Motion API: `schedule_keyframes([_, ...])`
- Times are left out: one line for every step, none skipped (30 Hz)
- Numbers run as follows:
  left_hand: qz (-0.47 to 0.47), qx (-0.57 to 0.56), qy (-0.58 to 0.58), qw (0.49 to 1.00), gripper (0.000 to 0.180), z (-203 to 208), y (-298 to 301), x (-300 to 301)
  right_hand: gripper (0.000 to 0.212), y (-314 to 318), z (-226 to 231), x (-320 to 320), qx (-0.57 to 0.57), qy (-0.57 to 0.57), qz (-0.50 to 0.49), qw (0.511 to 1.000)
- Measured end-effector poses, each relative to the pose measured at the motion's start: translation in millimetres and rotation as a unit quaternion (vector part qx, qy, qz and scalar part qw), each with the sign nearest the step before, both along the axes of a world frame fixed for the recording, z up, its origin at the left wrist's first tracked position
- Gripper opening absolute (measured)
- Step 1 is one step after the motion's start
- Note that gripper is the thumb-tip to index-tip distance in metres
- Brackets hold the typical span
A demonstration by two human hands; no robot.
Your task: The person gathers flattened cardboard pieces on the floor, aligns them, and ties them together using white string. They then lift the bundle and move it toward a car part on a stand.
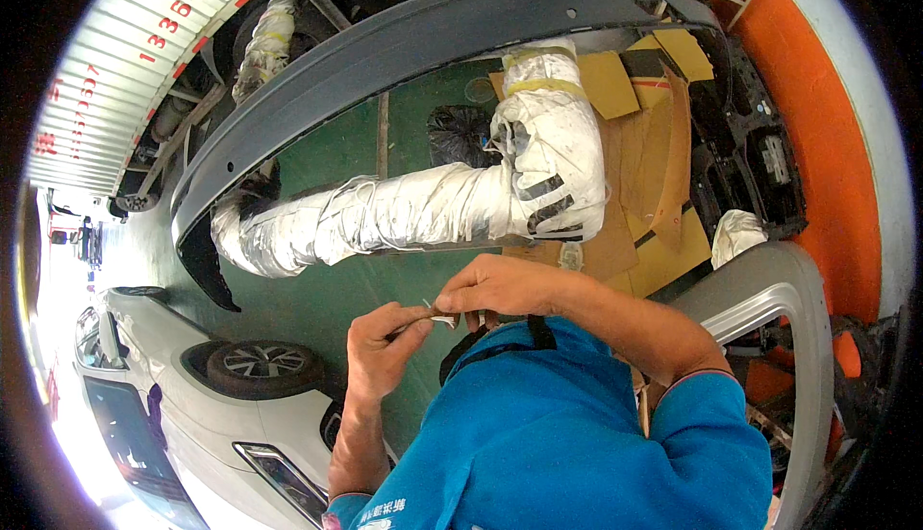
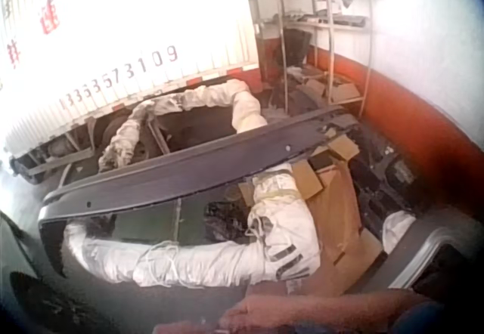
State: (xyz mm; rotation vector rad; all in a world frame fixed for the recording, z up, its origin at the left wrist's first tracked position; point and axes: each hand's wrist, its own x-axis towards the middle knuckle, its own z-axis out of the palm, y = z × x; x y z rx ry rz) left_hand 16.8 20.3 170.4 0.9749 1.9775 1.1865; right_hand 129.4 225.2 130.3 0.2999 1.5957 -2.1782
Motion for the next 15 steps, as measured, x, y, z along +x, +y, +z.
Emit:
schedule_keyframes([-0.007, 0.000, 0.001, 1.000, 0.013, -1.8, -0.9, -1.4, 0.034, -0.1, 1.0, -1.3, 0.009, -0.002, 0.014, 1.000])
schedule_keyframes([-0.015, 0.001, 0.002, 1.000, 0.013, -3.6, -1.3, -2.5, 0.033, -0.2, 1.4, -2.2, 0.017, -0.005, 0.028, 0.999])
schedule_keyframes([-0.013, 0.005, 0.003, 1.000, 0.013, -4.7, -1.1, -2.3, 0.032, -0.6, 0.8, -2.4, 0.020, -0.006, 0.040, 0.999])
schedule_keyframes([-0.012, 0.010, 0.004, 1.000, 0.013, -5.7, -0.8, -1.5, 0.031, -1.2, -0.7, -2.6, 0.024, -0.007, 0.052, 0.998])
schedule_keyframes([-0.010, 0.014, 0.005, 1.000, 0.013, -6.7, -0.5, -0.9, 0.030, -1.7, -2.2, -2.6, 0.027, -0.009, 0.064, 0.998])
schedule_keyframes([-0.008, 0.016, 0.003, 1.000, 0.013, -7.9, -0.7, -0.7, 0.030, -2.4, -3.9, -1.9, 0.012, -0.013, 0.052, 0.998])
schedule_keyframes([-0.006, 0.018, 0.002, 1.000, 0.013, -9.1, -1.0, -0.5, 0.029, -3.6, -5.9, -0.4, -0.002, -0.017, 0.040, 0.999])
schedule_keyframes([-0.003, 0.020, 0.001, 1.000, 0.013, -9.6, -1.1, -0.1, 0.028, -4.8, -8.3, 1.0, -0.017, -0.021, 0.028, 0.999])
schedule_keyframes([-0.001, 0.016, 0.003, 1.000, 0.013, -9.3, -0.9, 0.1, 0.028, -6.2, -10.9, 1.9, -0.040, -0.026, 0.019, 0.999])
schedule_keyframes([0.001, 0.013, 0.006, 1.000, 0.013, -8.8, -0.8, 0.4, 0.028, -7.6, -13.7, 2.6, -0.064, -0.031, 0.011, 0.997])
schedule_keyframes([0.003, 0.010, 0.008, 1.000, 0.013, -8.9, -0.5, 0.4, 0.028, -9.2, -16.4, 3.4, -0.087, -0.036, 0.001, 0.996])
schedule_keyframes([0.004, 0.009, 0.007, 1.000, 0.013, -9.3, -0.4, 0.5, 0.029, -11.3, -18.9, 4.0, -0.101, -0.039, -0.007, 0.994])
schedule_keyframes([0.004, 0.009, 0.006, 1.000, 0.013, -9.8, -0.4, 0.7, 0.029, -13.4, -21.3, 4.2, -0.114, -0.042, -0.015, 0.993])
schedule_keyframes([0.006, 0.007, 0.005, 1.000, 0.014, -10.0, -0.8, 0.6, 0.030, -15.2, -23.0, 4.0, -0.128, -0.044, -0.021, 0.991])
schedule_keyframes([0.008, 0.010, -0.001, 1.000, 0.014, -10.3, -0.7, 0.7, 0.031, -16.1, -23.9, 4.1, -0.143, -0.048, -0.024, 0.988])
